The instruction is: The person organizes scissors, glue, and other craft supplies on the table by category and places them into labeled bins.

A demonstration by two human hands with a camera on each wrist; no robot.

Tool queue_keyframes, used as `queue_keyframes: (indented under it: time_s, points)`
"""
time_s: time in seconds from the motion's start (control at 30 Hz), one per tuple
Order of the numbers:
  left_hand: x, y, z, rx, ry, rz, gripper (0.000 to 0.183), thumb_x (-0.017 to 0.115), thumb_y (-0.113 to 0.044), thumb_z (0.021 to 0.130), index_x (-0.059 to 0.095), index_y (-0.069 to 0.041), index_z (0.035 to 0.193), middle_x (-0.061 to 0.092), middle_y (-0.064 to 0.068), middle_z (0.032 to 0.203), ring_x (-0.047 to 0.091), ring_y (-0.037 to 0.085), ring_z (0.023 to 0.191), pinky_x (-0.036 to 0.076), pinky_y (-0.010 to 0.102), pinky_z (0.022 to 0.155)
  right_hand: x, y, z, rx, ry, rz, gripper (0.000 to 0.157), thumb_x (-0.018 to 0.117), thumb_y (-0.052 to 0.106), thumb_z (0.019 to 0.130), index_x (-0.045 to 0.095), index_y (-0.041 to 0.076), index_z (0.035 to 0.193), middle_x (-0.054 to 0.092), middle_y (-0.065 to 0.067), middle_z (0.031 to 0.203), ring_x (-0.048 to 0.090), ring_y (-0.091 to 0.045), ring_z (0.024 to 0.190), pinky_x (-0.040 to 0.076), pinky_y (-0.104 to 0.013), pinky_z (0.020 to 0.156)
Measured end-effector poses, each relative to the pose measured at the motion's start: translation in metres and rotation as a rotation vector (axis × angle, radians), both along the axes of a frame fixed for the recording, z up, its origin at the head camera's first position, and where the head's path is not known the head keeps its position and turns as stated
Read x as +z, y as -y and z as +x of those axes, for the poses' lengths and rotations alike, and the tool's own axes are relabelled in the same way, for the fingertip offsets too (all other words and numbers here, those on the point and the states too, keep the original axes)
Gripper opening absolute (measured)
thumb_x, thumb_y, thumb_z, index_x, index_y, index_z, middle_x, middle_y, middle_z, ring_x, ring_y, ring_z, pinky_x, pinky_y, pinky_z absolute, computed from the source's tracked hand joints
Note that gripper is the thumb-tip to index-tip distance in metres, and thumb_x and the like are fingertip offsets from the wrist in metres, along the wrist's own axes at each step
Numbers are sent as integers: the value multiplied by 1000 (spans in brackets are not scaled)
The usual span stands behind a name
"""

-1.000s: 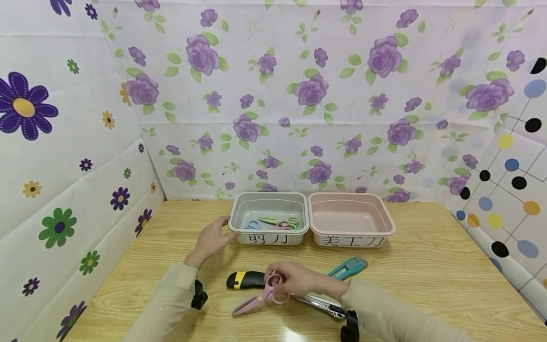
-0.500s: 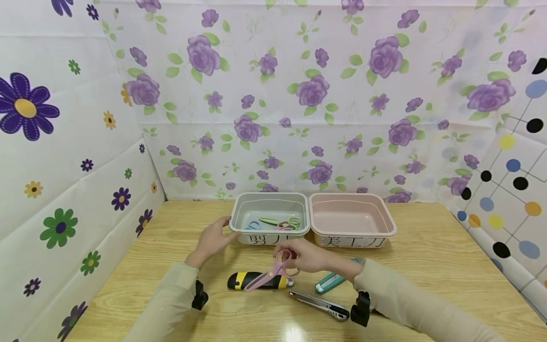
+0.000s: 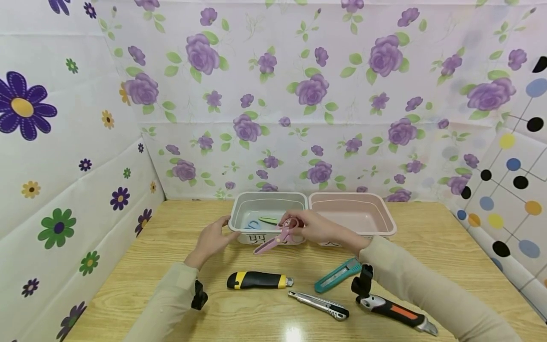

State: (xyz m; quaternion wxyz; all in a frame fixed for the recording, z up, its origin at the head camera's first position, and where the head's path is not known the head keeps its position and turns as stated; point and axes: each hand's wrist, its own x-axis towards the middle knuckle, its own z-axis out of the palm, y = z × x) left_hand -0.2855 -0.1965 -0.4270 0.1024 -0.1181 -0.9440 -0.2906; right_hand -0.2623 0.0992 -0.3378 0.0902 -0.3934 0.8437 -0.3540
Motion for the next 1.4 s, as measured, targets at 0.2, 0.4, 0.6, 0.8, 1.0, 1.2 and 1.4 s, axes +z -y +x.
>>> queue_keyframes:
  time_s: [0.2,0.4,0.6,0.8,1.0,1.2,1.4]
  points:
    - [-1,1,-1,-2,-13,-7,63,64,-36,82,46,3,128,59,20,116,55,37,106,45,50,85,5,-4,-10,-20,-26,1,20,54,2,89,56,4,109,54,-5,74,42,-10,59,37,-21,52]
    - [-2,1,-1,0,-5,0,63,64,-36,82,46,3,129,59,20,116,55,37,107,45,51,85,4,-7,-19,-24,3,-20,22,52,-1,89,54,1,111,51,-4,73,40,-11,59,36,-22,54]
    - [-3,2,-2,-2,-12,-6,63,64,-36,82,46,3,129,59,20,116,55,36,106,45,51,85,5,-10,-25,-21,13,-39,23,51,-2,89,54,-2,112,52,-8,73,42,-13,61,35,-23,54]
    - [-3,1,0,5,-4,-10,64,64,-37,82,46,3,129,59,19,116,55,36,107,45,50,86,8,-12,-31,-42,-24,-16,24,51,0,90,54,-1,114,55,-9,79,46,-17,64,37,-25,56]
    - [-2,0,0,6,0,-14,64,63,-38,82,46,3,129,58,19,117,54,36,107,44,50,88,8,-14,-38,-92,-35,-18,22,53,0,89,56,0,111,57,-10,82,48,-15,67,40,-26,57]
    - [-3,0,-1,2,-11,-20,64,63,-37,83,46,3,129,59,19,117,55,36,107,44,51,87,7,-17,-45,-110,-34,-29,24,54,-3,87,56,-3,111,60,-14,82,52,-20,68,41,-25,58]
    - [-4,0,-1,1,-9,-10,63,63,-36,83,46,3,129,59,19,117,54,36,107,43,51,88,5,-19,-50,-119,-26,-41,24,53,-4,88,54,-5,112,59,-16,83,55,-29,73,41,-26,58]
